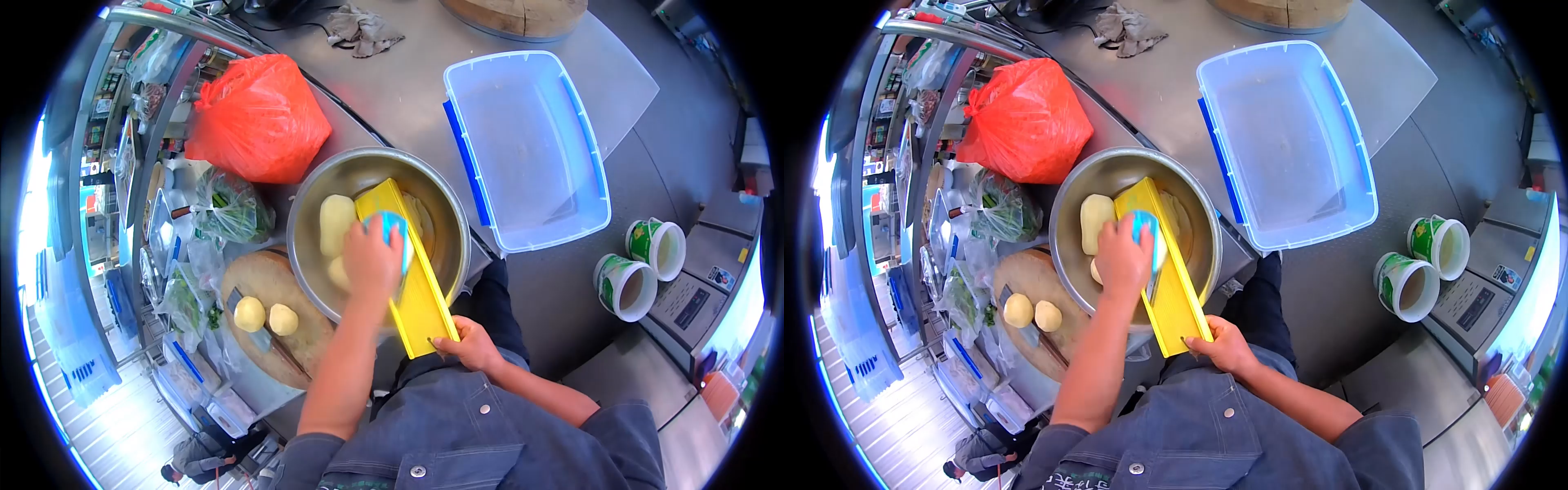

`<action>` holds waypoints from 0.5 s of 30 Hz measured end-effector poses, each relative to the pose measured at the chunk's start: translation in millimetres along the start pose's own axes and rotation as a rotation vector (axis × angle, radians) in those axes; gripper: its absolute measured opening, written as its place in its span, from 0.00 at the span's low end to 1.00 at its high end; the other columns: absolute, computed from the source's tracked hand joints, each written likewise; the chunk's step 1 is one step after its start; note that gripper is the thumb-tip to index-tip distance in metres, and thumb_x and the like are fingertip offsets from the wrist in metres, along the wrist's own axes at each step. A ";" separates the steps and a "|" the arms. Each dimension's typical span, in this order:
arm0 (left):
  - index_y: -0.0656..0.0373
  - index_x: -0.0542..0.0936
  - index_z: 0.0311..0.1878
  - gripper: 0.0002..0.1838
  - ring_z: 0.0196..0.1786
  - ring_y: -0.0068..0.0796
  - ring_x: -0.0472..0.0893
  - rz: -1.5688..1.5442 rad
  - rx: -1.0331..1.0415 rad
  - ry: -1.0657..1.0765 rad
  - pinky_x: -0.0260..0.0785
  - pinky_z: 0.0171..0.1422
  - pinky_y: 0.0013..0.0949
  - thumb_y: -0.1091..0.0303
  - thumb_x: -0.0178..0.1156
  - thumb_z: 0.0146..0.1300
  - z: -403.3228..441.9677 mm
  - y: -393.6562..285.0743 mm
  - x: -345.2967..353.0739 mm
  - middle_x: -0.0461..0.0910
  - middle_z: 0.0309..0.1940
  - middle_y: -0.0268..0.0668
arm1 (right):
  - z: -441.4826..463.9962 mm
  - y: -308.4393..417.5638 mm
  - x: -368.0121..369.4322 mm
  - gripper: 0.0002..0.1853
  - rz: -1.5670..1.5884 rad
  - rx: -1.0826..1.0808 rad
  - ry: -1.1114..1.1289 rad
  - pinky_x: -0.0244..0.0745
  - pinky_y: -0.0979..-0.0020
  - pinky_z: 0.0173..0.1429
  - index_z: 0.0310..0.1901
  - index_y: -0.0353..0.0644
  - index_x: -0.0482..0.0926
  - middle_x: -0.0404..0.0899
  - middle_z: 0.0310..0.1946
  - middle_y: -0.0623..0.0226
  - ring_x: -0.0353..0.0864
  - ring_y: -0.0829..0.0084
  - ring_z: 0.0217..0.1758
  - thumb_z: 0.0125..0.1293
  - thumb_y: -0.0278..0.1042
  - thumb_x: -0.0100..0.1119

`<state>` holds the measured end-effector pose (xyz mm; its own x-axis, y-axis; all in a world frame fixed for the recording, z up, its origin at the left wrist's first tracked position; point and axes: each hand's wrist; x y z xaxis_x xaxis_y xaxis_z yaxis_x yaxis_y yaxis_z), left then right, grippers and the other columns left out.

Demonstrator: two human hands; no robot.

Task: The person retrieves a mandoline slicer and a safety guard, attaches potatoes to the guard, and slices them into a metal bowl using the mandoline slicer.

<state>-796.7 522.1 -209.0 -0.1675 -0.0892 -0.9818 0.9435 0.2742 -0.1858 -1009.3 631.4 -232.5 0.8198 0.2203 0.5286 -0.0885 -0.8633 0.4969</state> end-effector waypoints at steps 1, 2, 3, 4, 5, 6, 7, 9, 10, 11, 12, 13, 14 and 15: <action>0.56 0.80 0.51 0.17 0.43 0.54 0.78 -0.023 0.020 0.015 0.72 0.44 0.54 0.58 0.64 0.62 -30.6 -7.1 -10.5 0.76 0.39 0.50 | 4.2 1.6 0.0 0.15 0.005 -0.010 0.004 0.77 0.76 0.43 0.49 0.33 0.78 0.83 0.35 0.68 0.81 0.80 0.34 0.64 0.27 0.68; 0.56 0.79 0.52 0.19 0.43 0.54 0.78 -0.049 0.040 0.042 0.73 0.44 0.54 0.57 0.64 0.62 -59.9 -14.0 -21.9 0.76 0.40 0.49 | 3.3 0.3 -0.4 0.14 0.003 -0.002 0.006 0.77 0.76 0.43 0.49 0.33 0.78 0.83 0.35 0.68 0.80 0.80 0.34 0.64 0.28 0.68; 0.56 0.79 0.52 0.19 0.43 0.54 0.78 -0.049 0.044 0.051 0.73 0.44 0.54 0.57 0.64 0.62 -78.9 -17.2 -29.5 0.76 0.40 0.49 | 1.0 -1.4 -1.1 0.14 0.000 0.009 0.005 0.77 0.75 0.42 0.49 0.33 0.78 0.83 0.35 0.67 0.80 0.79 0.34 0.64 0.28 0.68; 0.56 0.79 0.54 0.19 0.44 0.53 0.78 -0.070 0.051 0.101 0.73 0.44 0.54 0.59 0.64 0.61 -91.6 -20.6 -35.9 0.75 0.40 0.49 | -0.6 1.2 -0.7 0.14 0.002 0.011 0.001 0.77 0.75 0.42 0.49 0.33 0.78 0.83 0.35 0.67 0.80 0.79 0.34 0.64 0.28 0.68; 0.56 0.78 0.55 0.20 0.45 0.53 0.78 -0.090 0.055 0.146 0.73 0.44 0.53 0.61 0.64 0.61 -95.8 -22.1 -38.5 0.74 0.41 0.49 | -1.8 7.0 0.6 0.14 -0.040 0.005 -0.004 0.77 0.75 0.42 0.49 0.33 0.78 0.83 0.35 0.67 0.80 0.79 0.34 0.64 0.28 0.68; 0.56 0.78 0.53 0.19 0.45 0.53 0.78 -0.064 0.063 0.094 0.74 0.44 0.53 0.62 0.64 0.61 -83.7 -19.5 -30.3 0.75 0.41 0.48 | -2.2 10.1 1.1 0.14 -0.086 0.001 -0.007 0.77 0.75 0.41 0.49 0.33 0.78 0.83 0.35 0.67 0.80 0.79 0.34 0.64 0.27 0.68; 0.56 0.79 0.53 0.18 0.45 0.53 0.78 -0.057 0.036 0.047 0.74 0.44 0.53 0.62 0.64 0.62 -55.4 -14.3 -18.2 0.76 0.41 0.47 | -0.4 9.4 1.1 0.14 -0.091 0.002 -0.003 0.77 0.75 0.41 0.49 0.33 0.78 0.83 0.35 0.67 0.80 0.79 0.34 0.64 0.27 0.68; 0.54 0.79 0.52 0.17 0.44 0.52 0.78 0.003 -0.001 -0.001 0.74 0.43 0.51 0.59 0.63 0.64 9.9 5.6 6.0 0.76 0.41 0.49 | -0.3 4.2 4.7 0.14 -0.002 -0.015 -0.026 0.76 0.76 0.41 0.49 0.33 0.79 0.83 0.35 0.68 0.80 0.80 0.34 0.64 0.27 0.69; 0.56 0.79 0.53 0.17 0.45 0.53 0.78 0.029 -0.033 0.025 0.74 0.45 0.51 0.59 0.62 0.65 31.3 9.7 11.1 0.76 0.42 0.50 | -0.4 1.3 4.4 0.14 -0.005 -0.016 -0.034 0.76 0.76 0.41 0.49 0.33 0.79 0.83 0.35 0.68 0.80 0.80 0.34 0.64 0.27 0.69; 0.56 0.79 0.53 0.17 0.45 0.53 0.78 0.021 -0.035 0.030 0.74 0.45 0.51 0.59 0.62 0.65 20.8 6.8 10.2 0.76 0.42 0.50 | -2.1 -2.3 4.2 0.14 0.005 -0.010 -0.024 0.77 0.76 0.41 0.49 0.33 0.79 0.83 0.35 0.68 0.80 0.80 0.34 0.64 0.27 0.69; 0.57 0.79 0.53 0.17 0.46 0.53 0.78 0.008 -0.017 0.045 0.74 0.46 0.52 0.58 0.61 0.65 5.5 3.6 5.2 0.76 0.42 0.49 | -0.3 -2.1 3.1 0.15 0.013 -0.010 -0.005 0.77 0.76 0.41 0.50 0.33 0.79 0.83 0.35 0.68 0.80 0.80 0.34 0.64 0.27 0.69; 0.58 0.79 0.53 0.18 0.47 0.54 0.77 0.002 0.008 0.053 0.73 0.48 0.52 0.58 0.61 0.65 -8.8 0.8 -3.1 0.76 0.42 0.48 | 4.4 -0.4 2.7 0.15 0.011 -0.022 0.003 0.77 0.76 0.41 0.50 0.33 0.79 0.83 0.35 0.68 0.80 0.80 0.34 0.64 0.27 0.69; 0.58 0.78 0.55 0.20 0.47 0.54 0.77 -0.017 0.020 0.083 0.73 0.47 0.53 0.58 0.62 0.64 -39.1 -8.4 -17.1 0.75 0.43 0.49 | 4.9 -1.6 2.9 0.15 0.003 -0.021 -0.006 0.77 0.76 0.41 0.50 0.32 0.79 0.83 0.35 0.68 0.80 0.80 0.34 0.64 0.27 0.69; 0.58 0.78 0.56 0.21 0.47 0.53 0.77 -0.028 0.040 0.120 0.73 0.47 0.53 0.58 0.63 0.64 -73.2 -15.4 -31.3 0.75 0.43 0.48 | 0.7 -4.3 3.0 0.15 -0.003 -0.010 -0.024 0.76 0.76 0.41 0.50 0.32 0.79 0.83 0.35 0.68 0.80 0.80 0.34 0.64 0.27 0.69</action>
<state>-826.9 590.7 -178.2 -0.2244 0.0201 -0.9743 0.9484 0.2343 -0.2136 -1006.1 635.5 -233.5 0.8334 0.2115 0.5106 -0.0917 -0.8582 0.5051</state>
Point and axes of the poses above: each hand's wrist, its own z-axis towards the middle knuckle, its own x-axis out of the palm, y = z × x
